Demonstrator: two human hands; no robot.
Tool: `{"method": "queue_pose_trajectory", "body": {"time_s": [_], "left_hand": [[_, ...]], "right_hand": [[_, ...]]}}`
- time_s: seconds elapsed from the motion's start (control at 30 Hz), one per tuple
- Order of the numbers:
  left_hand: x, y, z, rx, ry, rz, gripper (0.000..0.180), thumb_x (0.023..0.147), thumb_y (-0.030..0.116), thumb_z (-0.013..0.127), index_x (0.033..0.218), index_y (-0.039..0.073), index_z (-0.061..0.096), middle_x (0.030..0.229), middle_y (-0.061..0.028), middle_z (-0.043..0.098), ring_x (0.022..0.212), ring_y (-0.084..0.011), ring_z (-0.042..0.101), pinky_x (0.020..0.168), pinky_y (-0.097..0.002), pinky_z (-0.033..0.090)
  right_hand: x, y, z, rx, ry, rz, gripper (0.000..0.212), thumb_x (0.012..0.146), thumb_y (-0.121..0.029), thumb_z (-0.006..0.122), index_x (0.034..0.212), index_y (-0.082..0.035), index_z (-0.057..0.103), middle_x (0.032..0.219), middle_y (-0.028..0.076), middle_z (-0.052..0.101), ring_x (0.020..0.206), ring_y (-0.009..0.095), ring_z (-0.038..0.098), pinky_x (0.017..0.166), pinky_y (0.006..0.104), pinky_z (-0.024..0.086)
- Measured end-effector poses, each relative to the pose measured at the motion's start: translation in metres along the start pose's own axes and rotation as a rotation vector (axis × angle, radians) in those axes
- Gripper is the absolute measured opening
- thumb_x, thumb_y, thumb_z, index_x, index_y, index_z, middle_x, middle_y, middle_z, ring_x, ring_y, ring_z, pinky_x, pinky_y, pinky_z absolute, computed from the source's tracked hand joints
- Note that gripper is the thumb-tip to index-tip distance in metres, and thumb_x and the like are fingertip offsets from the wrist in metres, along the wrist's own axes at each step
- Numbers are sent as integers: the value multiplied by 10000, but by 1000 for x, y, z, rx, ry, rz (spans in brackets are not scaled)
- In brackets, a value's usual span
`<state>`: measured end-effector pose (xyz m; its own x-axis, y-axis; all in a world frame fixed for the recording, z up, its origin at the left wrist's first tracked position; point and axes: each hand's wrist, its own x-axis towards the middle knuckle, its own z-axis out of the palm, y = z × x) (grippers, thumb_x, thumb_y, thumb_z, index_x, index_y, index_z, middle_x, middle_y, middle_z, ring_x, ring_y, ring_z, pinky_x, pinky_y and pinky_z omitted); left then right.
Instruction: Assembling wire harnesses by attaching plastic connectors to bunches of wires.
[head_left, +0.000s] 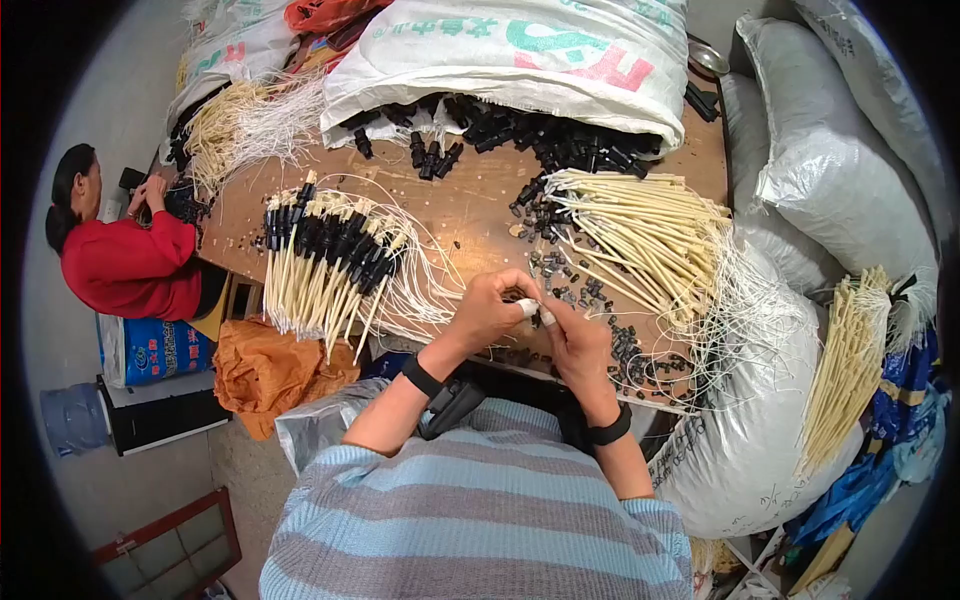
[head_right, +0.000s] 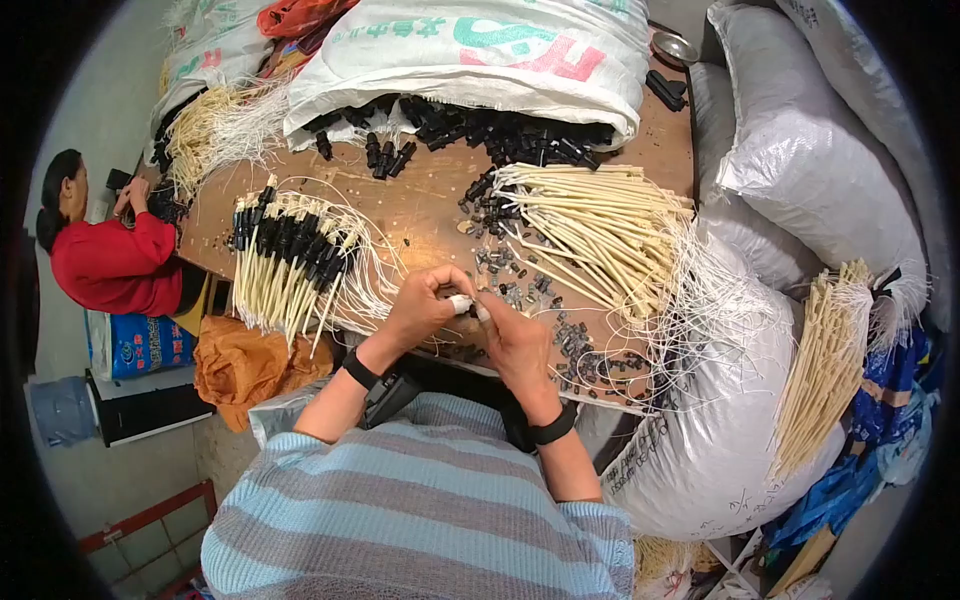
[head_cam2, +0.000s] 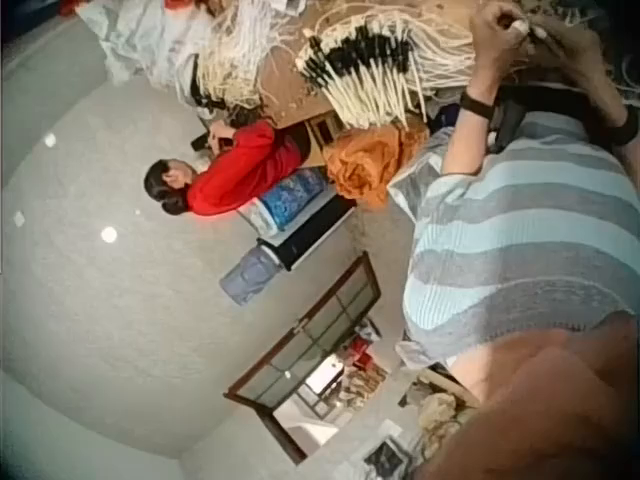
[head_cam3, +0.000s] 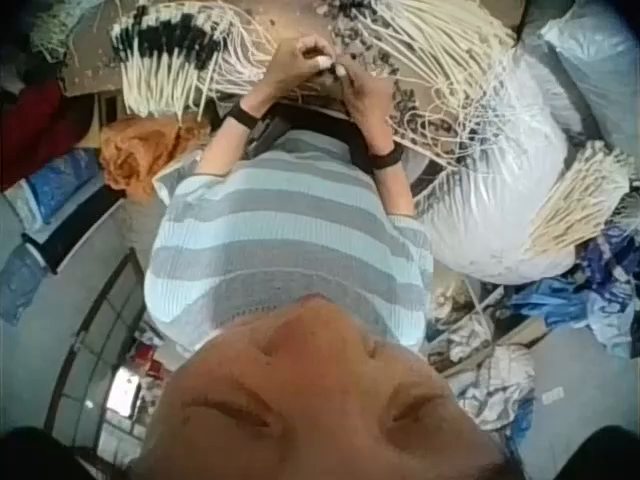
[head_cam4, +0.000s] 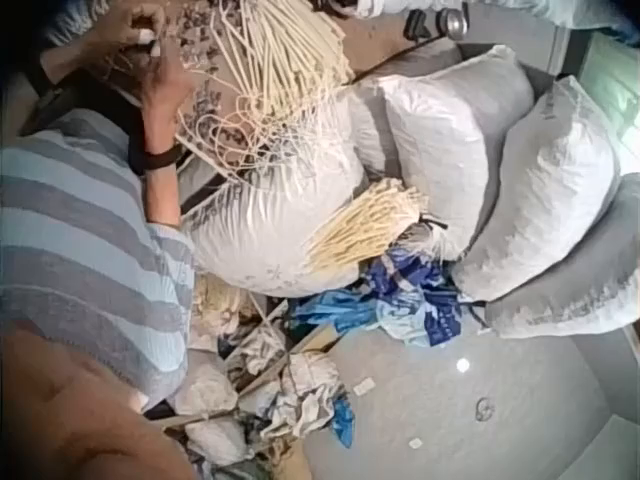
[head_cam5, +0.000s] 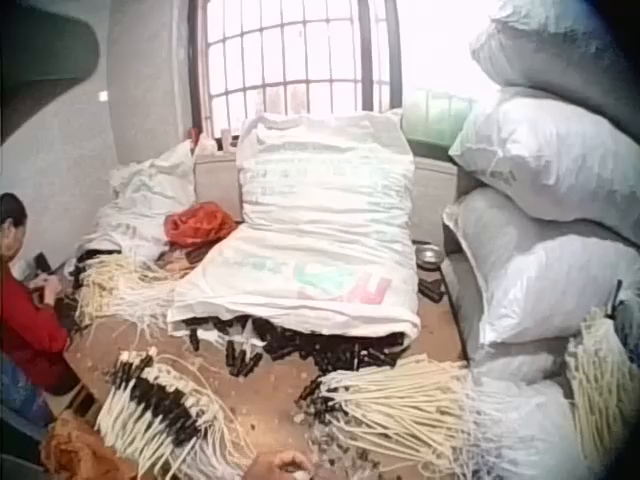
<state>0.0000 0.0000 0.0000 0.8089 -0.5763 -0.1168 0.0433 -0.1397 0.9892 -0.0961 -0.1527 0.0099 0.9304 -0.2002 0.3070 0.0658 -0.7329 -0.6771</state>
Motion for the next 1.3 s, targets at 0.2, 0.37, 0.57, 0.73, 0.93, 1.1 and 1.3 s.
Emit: {"method": "queue_pose_trajectory", "body": {"time_s": [0.2,0.37,0.57,0.73,0.93,1.1,1.3], "left_hand": [[38,-2,-12,278,142,-74,256,754,-13,654,1001,44,619,876,-38,682,820,-122,650,743,-249,528],[80,-28,-20,741,283,248,321,717,-32,659,1022,64,631,899,-69,673,810,-177,644,729,-305,521],[79,-30,-23,604,233,161,277,740,-64,626,995,40,657,837,-74,653,740,-161,626,663,-306,504],[30,11,20,-144,7,-57,100,790,-32,587,860,15,640,808,-33,656,699,-109,633,611,-260,511],[17,13,33,621,32,702,246,668,-21,628,900,48,669,760,-89,657,684,-258,633,591,-323,509],[13,9,29,558,183,646,321,663,-32,624,971,43,680,734,-67,671,619,-201,618,572,-285,497],[8,10,27,155,135,58,198,690,-40,595,849,-7,709,736,-1,668,617,-42,550,566,-203,455]], "right_hand": [[-10,17,10,373,79,281,154,873,-66,621,998,0,682,626,-34,529,592,28,458,517,223,369],[-8,20,2,449,7,448,151,883,-71,622,999,4,683,644,-94,489,579,5,377,511,190,296],[-3,25,-3,638,50,645,97,880,-59,624,931,2,680,628,-116,467,562,-15,359,492,181,257],[3,38,13,572,15,641,106,849,-78,617,890,-6,683,601,-55,541,559,18,436,514,214,354],[0,30,17,579,10,503,147,813,-82,593,900,-40,703,569,12,568,528,47,480,493,254,391],[-2,20,19,124,198,196,99,828,-82,639,916,-49,669,598,73,558,481,133,501,486,276,399],[-2,10,14,0,244,-17,142,814,-79,649,954,-75,672,691,137,623,583,293,626,527,345,479]]}}
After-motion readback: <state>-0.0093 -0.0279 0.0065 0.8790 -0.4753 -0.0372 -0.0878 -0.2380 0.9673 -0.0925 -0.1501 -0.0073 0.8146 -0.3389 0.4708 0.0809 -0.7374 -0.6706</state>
